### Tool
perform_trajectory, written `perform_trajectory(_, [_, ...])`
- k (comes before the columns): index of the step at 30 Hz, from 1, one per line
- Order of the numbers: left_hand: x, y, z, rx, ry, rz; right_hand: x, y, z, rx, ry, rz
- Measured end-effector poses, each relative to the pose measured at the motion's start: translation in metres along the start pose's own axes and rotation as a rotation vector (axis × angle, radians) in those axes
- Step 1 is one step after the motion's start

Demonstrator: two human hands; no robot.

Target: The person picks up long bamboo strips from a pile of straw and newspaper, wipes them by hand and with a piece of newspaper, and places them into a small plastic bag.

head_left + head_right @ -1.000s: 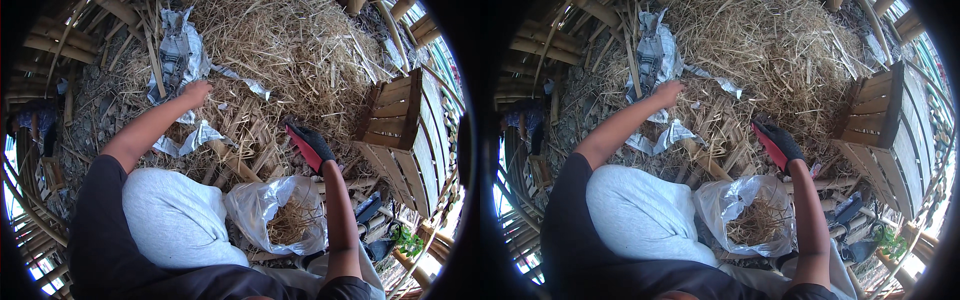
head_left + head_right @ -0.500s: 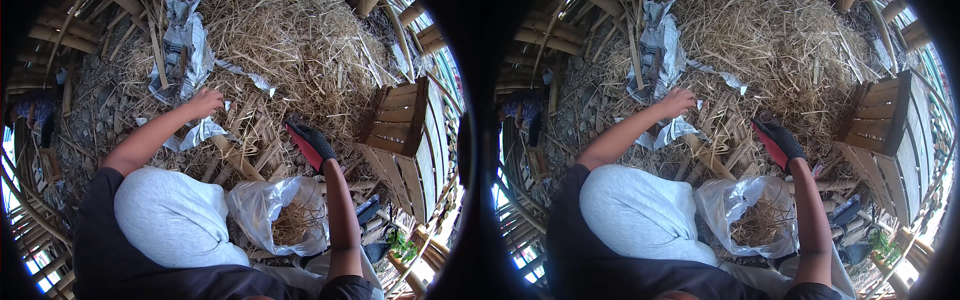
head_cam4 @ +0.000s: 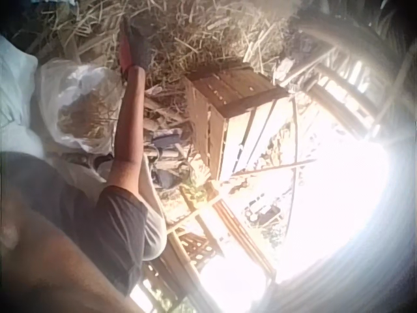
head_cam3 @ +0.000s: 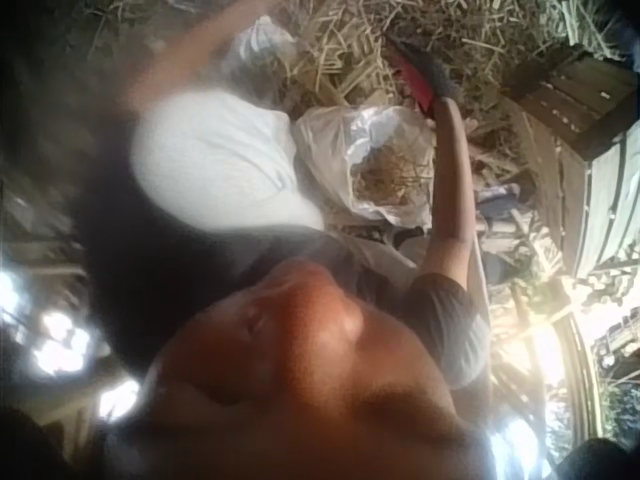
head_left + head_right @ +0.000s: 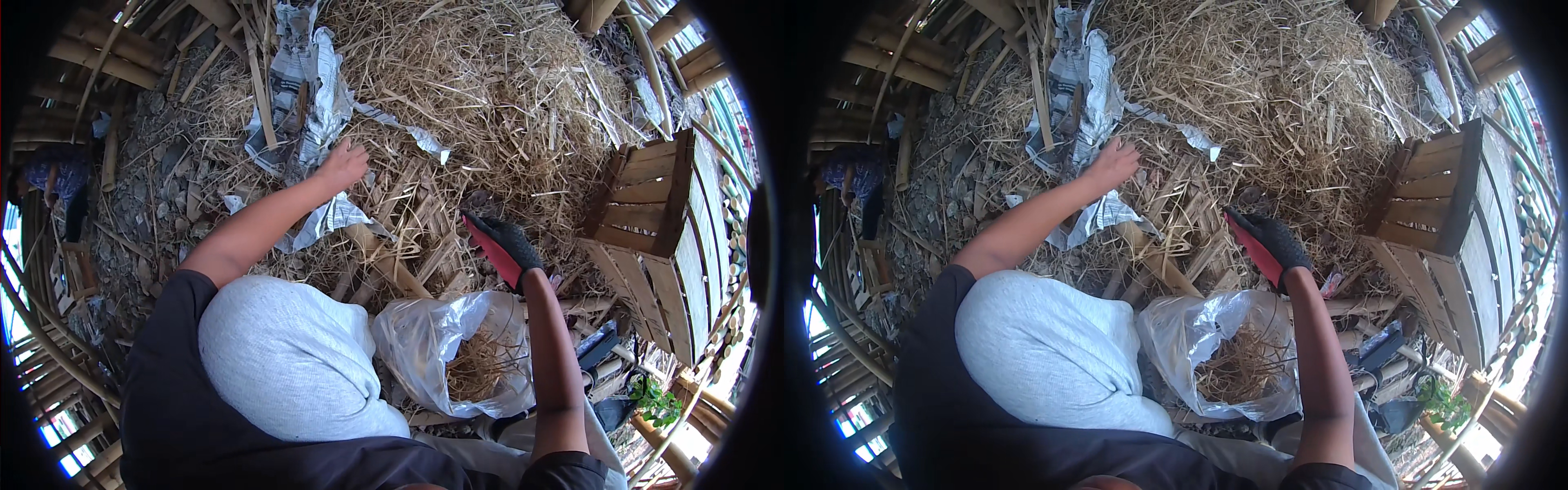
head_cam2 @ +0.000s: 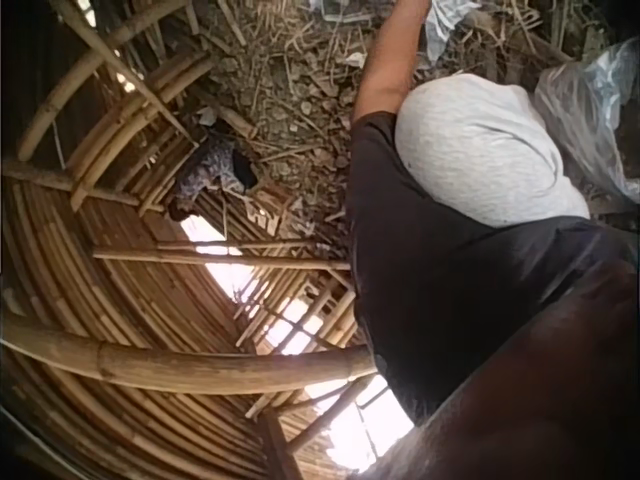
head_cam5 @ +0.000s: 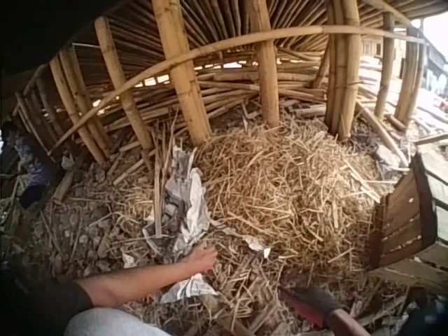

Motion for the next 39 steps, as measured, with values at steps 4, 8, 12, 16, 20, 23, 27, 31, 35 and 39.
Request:
perform_trajectory(4, [0.040, 0.021, 0.022, 0.053, 0.090, 0.110, -0.009, 0.007, -0.005, -0.012, -0.028, -0.075])
perform_trajectory(8, [0.083, 0.025, 0.013, 0.127, 0.206, 0.119, 0.003, 0.007, -0.010, 0.026, -0.128, -0.023])
perform_trajectory(12, [0.074, 0.029, 0.021, 0.151, 0.021, 0.025, -0.001, 0.009, -0.006, -0.005, -0.095, -0.029])
perform_trajectory(16, [0.066, 0.036, 0.021, 0.265, 0.031, -0.138, 0.029, -0.013, 0.017, -0.010, -0.054, -0.168])
perform_trajectory(20, [0.067, 0.046, 0.032, 0.285, 0.015, -0.144, 0.079, -0.074, 0.077, -0.026, 0.323, -0.364])
perform_trajectory(23, [0.070, 0.062, 0.012, 0.311, 0.018, -0.179, 0.124, -0.131, 0.114, 0.081, 0.121, -0.201])
perform_trajectory(27, [0.066, 0.071, 0.029, 0.268, 0.017, -0.218, 0.111, -0.166, 0.176, -0.042, 0.098, -0.159])
perform_trajectory(31, [0.075, 0.094, 0.008, 0.197, 0.091, -0.337, 0.118, -0.169, 0.179, -0.046, 0.201, -0.123])
perform_trajectory(35, [0.093, 0.154, 0.011, -0.045, 0.225, -0.422, 0.094, -0.159, 0.194, 0.026, 0.177, 0.065])
perform_trajectory(39, [0.124, 0.191, -0.018, -0.205, 0.364, -0.401, 0.124, -0.149, 0.174, -0.042, 0.184, 0.303])
Point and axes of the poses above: each hand's wrist, its own z-axis towards the middle knuckle, its own y-axis out of the back of the hand, x = y × z, the point moved 9 cm from there along z, towards the middle knuckle, and after that the axes turned 8 degrees about -y, right-handed, at the moved point
